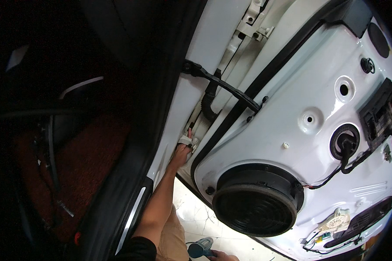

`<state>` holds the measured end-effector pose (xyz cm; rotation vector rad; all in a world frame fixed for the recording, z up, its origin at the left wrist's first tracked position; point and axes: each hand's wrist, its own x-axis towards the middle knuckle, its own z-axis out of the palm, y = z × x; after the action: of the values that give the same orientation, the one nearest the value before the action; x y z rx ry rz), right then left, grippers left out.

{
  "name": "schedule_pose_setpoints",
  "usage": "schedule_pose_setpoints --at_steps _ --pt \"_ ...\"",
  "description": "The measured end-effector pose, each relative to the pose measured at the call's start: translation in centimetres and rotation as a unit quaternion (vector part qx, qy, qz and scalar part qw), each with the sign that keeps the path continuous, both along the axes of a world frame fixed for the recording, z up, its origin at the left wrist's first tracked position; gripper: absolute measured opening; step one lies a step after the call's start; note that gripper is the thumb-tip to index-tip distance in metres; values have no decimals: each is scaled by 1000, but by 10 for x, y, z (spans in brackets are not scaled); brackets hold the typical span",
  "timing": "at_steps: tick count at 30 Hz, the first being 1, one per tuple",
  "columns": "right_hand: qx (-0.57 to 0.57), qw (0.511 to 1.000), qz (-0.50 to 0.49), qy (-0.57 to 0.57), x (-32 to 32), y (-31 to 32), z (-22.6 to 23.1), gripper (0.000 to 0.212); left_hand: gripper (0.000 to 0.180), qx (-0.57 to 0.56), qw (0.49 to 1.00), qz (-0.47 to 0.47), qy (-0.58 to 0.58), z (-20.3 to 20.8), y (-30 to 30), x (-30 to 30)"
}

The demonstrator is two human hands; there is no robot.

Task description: The person uses a power drill to remove fasteners from the interior side of a car door, then kneels to clean the exterior trim with a cloth and spray. They proceed to apply a clear protective film to the car's side trim, smoothing it with their hands.

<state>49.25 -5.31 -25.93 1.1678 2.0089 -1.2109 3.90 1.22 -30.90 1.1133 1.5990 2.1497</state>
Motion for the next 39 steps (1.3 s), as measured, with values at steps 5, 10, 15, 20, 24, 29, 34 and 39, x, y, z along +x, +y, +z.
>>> schedule_pose_setpoints --at_steps 5,10,15,20,24,29,34,39 --pt "2 1000 -2 4 4 -1 0 45 73 -2 995 86 50 -2 2 14" --pt "5 1000 -2 10 7 -3 2 45 63 -73 985 135 75 -13 1 -1" --pt "11 1000 -17 9 15 -5 9 44 54 -52 987 128 84 6 -3 18" --pt "8 1000 -5 11 8 -11 16 44 32 -88 972 156 154 -9 -13 14" --pt "6 1000 4 14 5 -14 18 44 33 -37 962 184 197 -13 -15 19" --pt "13 1000 9 23 1 -18 27 43 40 -63 968 161 184 -15 -23 24" --pt "-50 998 32 -23 48 28 -79 48 46 -89 966 151 189 4 -21 38" --pt "-2 996 4 -84 27 11 -50 49 52 -88 980 155 85 10 -28 42"
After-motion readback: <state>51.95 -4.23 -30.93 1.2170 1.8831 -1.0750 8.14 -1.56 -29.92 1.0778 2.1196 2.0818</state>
